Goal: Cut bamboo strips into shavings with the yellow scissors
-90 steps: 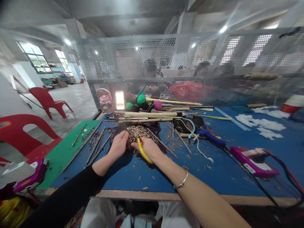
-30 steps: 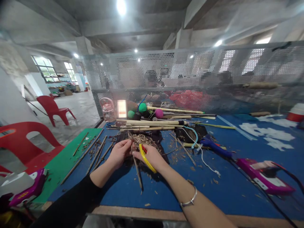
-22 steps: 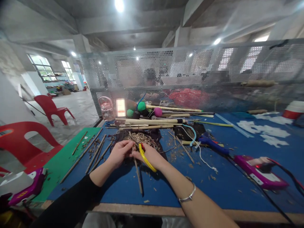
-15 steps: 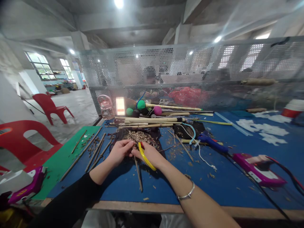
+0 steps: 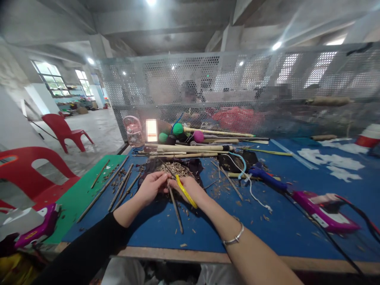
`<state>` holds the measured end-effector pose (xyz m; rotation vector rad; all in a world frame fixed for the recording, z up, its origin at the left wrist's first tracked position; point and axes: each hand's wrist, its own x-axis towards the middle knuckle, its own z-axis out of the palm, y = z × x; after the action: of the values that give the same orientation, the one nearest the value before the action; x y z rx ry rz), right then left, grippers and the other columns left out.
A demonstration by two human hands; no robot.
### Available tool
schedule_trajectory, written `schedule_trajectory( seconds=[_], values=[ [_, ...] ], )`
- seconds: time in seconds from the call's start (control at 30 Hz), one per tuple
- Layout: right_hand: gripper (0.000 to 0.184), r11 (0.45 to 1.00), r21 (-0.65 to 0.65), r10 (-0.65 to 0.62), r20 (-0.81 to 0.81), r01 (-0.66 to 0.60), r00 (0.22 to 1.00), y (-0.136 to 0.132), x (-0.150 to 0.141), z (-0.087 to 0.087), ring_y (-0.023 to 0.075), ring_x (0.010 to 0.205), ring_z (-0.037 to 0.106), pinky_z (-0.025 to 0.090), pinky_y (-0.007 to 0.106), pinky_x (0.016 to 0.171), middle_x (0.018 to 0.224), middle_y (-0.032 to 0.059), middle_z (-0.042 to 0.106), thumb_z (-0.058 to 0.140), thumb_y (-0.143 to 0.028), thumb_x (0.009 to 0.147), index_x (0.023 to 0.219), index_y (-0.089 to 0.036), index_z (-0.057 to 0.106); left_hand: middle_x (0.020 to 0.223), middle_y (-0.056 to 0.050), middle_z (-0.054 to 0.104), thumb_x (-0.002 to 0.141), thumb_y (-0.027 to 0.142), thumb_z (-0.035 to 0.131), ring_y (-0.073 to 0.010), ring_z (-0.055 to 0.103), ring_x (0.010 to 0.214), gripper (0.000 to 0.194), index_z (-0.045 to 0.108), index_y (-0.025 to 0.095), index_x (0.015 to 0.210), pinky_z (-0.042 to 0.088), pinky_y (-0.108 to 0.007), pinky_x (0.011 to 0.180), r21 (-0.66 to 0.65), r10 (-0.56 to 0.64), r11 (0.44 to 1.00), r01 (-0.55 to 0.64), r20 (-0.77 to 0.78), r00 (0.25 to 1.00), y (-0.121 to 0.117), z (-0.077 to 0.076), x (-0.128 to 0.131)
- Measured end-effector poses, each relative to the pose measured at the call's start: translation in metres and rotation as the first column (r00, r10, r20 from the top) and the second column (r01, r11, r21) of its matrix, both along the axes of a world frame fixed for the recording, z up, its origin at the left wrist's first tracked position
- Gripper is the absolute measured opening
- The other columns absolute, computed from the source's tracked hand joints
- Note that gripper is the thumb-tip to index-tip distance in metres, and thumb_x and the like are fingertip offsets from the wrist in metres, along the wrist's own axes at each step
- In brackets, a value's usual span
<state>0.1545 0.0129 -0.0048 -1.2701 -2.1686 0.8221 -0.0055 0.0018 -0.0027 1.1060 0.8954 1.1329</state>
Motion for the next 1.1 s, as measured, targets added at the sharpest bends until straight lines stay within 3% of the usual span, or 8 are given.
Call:
schedule_trajectory(
  seconds=[0.17,0.3,0.47,0.73,0.93,1.1],
  values=[
    [0.049,0.998,-0.014,-0.063,0.092,0.064,0.994,0.000,0.009,0.007,0.0102,0.052,0.044,0.032,0.020,0.050,0.060,-0.0003,0.054,0.043,-0.060,0.077,0.071,-0.015,0.062,0.070,-0.002,0.064,0.069,0.047,0.061,-0.0108,0.061,0.056,0.035,0.056,0.016,0.086,0.046,-0.017,0.044,-0.048,-0.045,0.998,0.046,0.027,0.999,-0.001,0.002,-0.003],
    [0.047,0.991,-0.015,-0.126,0.157,0.130,0.980,-0.006,0.009,0.012,0.0141,0.063,0.052,0.035,0.021,0.055,0.076,0.0037,0.062,0.050,-0.061,0.072,0.088,-0.018,0.060,0.067,-0.001,0.061,0.070,0.050,0.059,-0.0083,0.056,0.048,0.037,0.052,0.017,0.086,0.046,-0.017,0.040,-0.043,-0.051,0.998,0.051,0.016,0.999,0.000,0.000,-0.004],
    [0.050,0.994,0.027,-0.112,0.126,0.109,0.986,-0.010,0.002,0.011,0.0171,0.077,0.056,0.038,0.023,0.064,0.092,0.0071,0.062,0.053,-0.061,0.070,0.097,-0.018,0.054,0.064,0.000,0.059,0.068,0.050,0.060,-0.0070,0.052,0.046,0.039,0.051,0.016,0.084,0.047,-0.018,0.038,-0.041,-0.061,0.997,0.062,0.018,0.998,0.001,-0.005,-0.001],
    [0.044,0.982,0.058,-0.188,0.179,0.180,0.966,-0.005,0.002,-0.001,0.0143,0.061,0.053,0.033,0.021,0.053,0.073,0.0035,0.062,0.049,-0.061,0.073,0.081,-0.019,0.060,0.055,0.004,0.053,0.068,0.051,0.060,-0.0066,0.050,0.043,0.037,0.051,0.017,0.078,0.045,-0.017,0.037,-0.020,-0.049,0.999,0.049,-0.006,0.999,0.002,-0.006,0.000],
    [0.049,0.995,-0.012,-0.094,0.166,0.098,0.982,0.001,0.008,0.001,0.0123,0.055,0.050,0.032,0.020,0.050,0.060,0.0006,0.057,0.046,-0.061,0.075,0.071,-0.016,0.062,0.057,0.002,0.057,0.068,0.053,0.058,-0.0108,0.058,0.046,0.039,0.048,0.018,0.079,0.039,-0.016,0.035,-0.033,-0.057,0.998,0.056,-0.035,0.998,0.001,-0.005,-0.001],
    [0.048,0.984,0.075,-0.175,0.271,0.160,0.947,0.000,0.010,0.009,0.0143,0.057,0.052,0.031,0.021,0.051,0.064,0.0026,0.059,0.043,-0.062,0.076,0.072,-0.018,0.060,0.055,0.004,0.055,0.069,0.051,0.059,-0.0091,0.056,0.045,0.036,0.048,0.017,0.077,0.035,-0.015,0.035,0.029,0.056,0.998,-0.054,-0.089,0.994,0.001,-0.002,-0.002]
  ],
)
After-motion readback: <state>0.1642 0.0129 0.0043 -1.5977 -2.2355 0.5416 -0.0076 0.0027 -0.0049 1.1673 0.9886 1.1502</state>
